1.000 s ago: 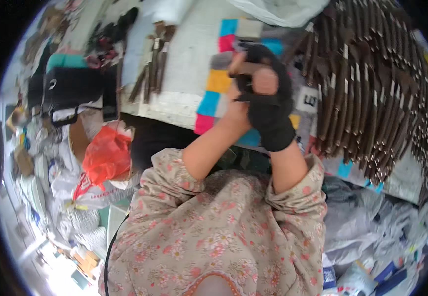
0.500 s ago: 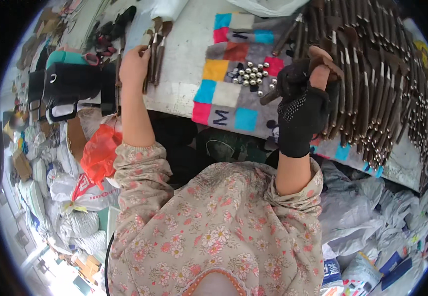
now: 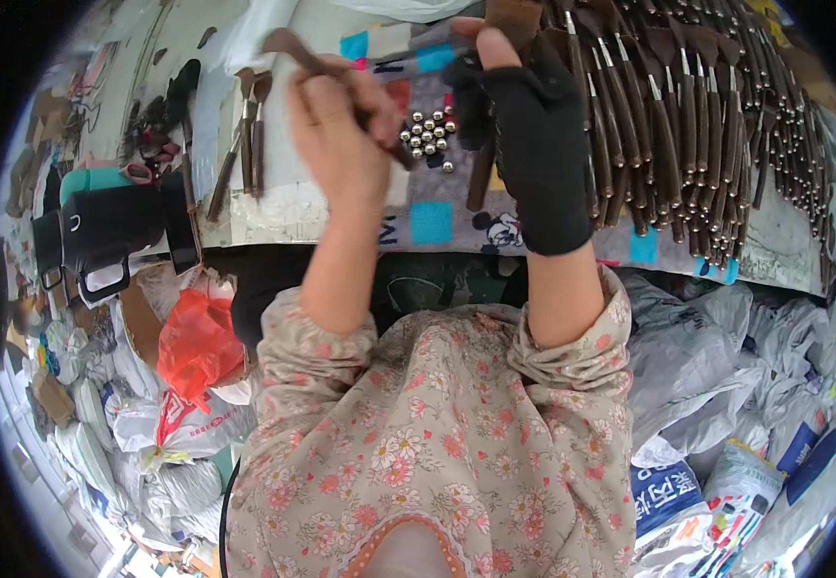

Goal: The person picks up a scraper and a metal ball, fits the ball into the scraper handle, and places the tool onto a pile. After repeating this process for several scrapers, the person gathers the finished scrapers and places them into a large white bag.

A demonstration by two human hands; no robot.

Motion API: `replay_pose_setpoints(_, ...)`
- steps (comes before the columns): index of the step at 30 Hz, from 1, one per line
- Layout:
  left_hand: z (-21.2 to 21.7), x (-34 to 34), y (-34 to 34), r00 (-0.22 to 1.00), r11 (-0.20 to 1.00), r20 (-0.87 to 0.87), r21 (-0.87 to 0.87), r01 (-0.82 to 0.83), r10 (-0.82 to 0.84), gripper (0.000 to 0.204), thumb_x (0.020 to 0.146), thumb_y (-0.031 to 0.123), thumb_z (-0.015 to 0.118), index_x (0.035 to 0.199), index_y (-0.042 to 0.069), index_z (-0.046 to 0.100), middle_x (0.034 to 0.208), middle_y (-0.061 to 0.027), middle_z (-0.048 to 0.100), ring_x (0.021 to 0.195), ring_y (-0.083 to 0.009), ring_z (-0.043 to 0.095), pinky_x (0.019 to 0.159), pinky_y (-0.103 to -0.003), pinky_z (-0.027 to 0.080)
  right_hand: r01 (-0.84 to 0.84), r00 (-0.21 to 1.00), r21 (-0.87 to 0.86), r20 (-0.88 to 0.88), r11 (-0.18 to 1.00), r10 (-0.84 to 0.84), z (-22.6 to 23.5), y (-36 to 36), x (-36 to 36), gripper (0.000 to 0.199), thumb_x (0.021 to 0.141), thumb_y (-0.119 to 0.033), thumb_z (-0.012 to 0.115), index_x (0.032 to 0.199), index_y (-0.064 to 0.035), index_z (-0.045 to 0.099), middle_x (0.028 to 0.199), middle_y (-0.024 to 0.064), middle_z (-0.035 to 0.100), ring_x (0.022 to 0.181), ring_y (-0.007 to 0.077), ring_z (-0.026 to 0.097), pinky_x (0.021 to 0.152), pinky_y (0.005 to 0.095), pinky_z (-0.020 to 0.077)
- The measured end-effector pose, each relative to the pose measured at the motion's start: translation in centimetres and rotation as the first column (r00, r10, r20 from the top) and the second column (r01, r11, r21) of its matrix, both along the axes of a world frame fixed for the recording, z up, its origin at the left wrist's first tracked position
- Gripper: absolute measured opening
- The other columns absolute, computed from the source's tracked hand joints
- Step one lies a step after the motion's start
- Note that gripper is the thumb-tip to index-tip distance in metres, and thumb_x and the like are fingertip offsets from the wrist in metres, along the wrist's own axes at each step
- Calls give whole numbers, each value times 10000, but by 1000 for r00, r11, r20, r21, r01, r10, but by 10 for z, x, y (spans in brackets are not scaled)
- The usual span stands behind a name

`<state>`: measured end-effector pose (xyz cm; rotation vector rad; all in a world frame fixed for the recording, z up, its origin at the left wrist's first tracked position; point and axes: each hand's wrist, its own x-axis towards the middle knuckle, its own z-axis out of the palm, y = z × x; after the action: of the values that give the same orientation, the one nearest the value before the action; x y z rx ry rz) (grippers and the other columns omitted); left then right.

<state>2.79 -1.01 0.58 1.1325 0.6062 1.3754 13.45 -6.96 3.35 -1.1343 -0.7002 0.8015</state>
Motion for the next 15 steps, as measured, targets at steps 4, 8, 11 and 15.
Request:
replay_pose_setpoints(4, -33, 18, 0, 988, 988, 40, -4, 152, -152, 227, 918, 304, 366, 908, 78, 386, 648, -25, 417, 428, -76, 341, 386, -198, 295, 60, 995, -221, 97, 973, -39, 12, 16, -1, 215, 843, -164, 503, 1019, -66, 578, 586, -21, 529, 456, 38, 440, 429, 175, 321)
replay_pose_setpoints(8, -43, 27, -5, 981, 976, -172, 211, -52, 89, 226, 918, 287, 372, 886, 67, 415, 688, -12, 451, 478, -63, 400, 421, -186, 335, -209, 938, 180, 316, 961, 145, -24, 25, 11, 268, 727, -81, 594, 984, -12, 567, 734, 20, 580, 618, 49, 507, 526, 205, 416)
replay_pose_setpoints(11, -51, 24, -15, 980, 981, -172, 181, -66, 97, 197, 903, 220, 393, 888, 29, 441, 748, -53, 513, 627, -125, 500, 565, -219, 401, -285, 877, -22, 397, 958, 270, -16, 20, 3, 283, 762, -45, 570, 1044, -21, 560, 852, 32, 596, 762, 83, 543, 702, 237, 440)
replay_pose_setpoints(15, -47, 25, -19, 973, 870, -168, 489, -59, 160, 139, 880, 107, 400, 863, -24, 444, 767, -105, 571, 693, -183, 572, 662, -258, 437, -137, 873, -119, 455, 983, 176, -25, 1, 2, 409, 657, -78, 626, 1053, -28, 538, 957, 134, 595, 849, 242, 597, 716, 310, 462)
